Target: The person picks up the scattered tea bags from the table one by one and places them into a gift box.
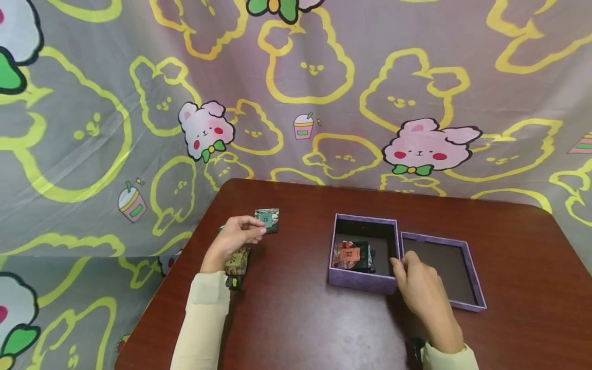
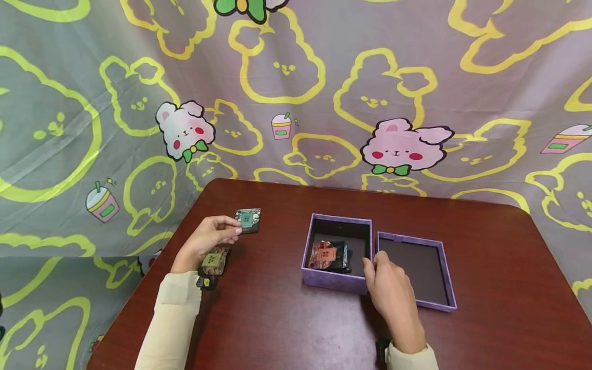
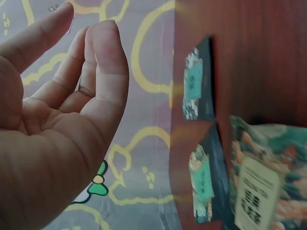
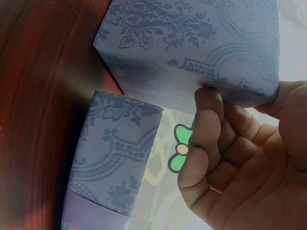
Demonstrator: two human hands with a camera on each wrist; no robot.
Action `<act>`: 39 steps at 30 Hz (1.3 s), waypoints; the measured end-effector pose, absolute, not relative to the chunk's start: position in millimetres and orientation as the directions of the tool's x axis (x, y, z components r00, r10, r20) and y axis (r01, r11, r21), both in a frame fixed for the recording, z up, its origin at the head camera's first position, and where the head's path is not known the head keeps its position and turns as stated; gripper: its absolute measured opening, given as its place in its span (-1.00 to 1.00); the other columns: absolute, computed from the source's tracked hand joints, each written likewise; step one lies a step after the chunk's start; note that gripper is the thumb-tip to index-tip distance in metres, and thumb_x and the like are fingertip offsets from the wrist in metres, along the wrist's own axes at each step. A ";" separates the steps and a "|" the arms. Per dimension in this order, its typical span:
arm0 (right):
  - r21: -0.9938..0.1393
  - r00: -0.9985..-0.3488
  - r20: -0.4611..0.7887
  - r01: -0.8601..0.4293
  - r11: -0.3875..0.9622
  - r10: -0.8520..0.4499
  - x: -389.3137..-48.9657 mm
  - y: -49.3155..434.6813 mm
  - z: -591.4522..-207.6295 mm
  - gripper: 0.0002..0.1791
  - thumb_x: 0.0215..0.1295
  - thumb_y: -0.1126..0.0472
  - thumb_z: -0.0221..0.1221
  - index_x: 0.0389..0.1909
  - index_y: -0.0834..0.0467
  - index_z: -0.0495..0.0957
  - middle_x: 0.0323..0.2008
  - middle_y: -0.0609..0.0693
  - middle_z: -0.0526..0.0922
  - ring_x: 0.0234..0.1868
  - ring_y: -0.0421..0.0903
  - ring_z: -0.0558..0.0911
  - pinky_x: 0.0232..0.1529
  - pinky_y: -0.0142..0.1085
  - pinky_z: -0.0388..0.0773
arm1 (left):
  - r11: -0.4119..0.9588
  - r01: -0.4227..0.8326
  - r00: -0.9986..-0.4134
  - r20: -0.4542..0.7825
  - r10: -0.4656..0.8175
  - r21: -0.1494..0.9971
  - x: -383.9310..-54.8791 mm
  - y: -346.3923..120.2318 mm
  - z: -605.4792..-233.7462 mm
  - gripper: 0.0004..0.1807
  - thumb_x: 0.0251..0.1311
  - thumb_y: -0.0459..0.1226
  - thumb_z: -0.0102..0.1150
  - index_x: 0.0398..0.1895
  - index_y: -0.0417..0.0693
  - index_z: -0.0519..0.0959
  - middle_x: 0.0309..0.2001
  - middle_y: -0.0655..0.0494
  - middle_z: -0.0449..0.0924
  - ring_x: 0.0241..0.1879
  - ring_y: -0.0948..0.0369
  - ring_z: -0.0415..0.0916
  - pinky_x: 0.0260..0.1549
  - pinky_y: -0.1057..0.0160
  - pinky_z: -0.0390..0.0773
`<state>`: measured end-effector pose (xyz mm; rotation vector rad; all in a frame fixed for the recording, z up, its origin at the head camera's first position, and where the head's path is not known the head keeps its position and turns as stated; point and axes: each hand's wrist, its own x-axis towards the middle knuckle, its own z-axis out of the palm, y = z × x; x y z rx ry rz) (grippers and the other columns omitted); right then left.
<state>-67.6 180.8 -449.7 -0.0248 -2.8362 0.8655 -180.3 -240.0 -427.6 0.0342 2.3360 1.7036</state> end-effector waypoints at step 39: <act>-0.555 -0.985 0.160 -0.034 0.831 0.066 -65.4 179.7 -449.6 -0.69 0.52 0.04 0.07 -0.39 0.15 0.40 -0.60 0.03 0.49 -0.50 0.14 0.53 -0.43 0.10 0.44 | 0.356 -0.198 -0.977 -0.214 0.004 0.913 -163.1 -280.2 -456.5 -0.75 0.28 -0.30 0.35 -0.13 -0.36 0.66 -0.15 -0.33 0.65 -0.26 -0.09 0.65 -0.20 -0.01 0.68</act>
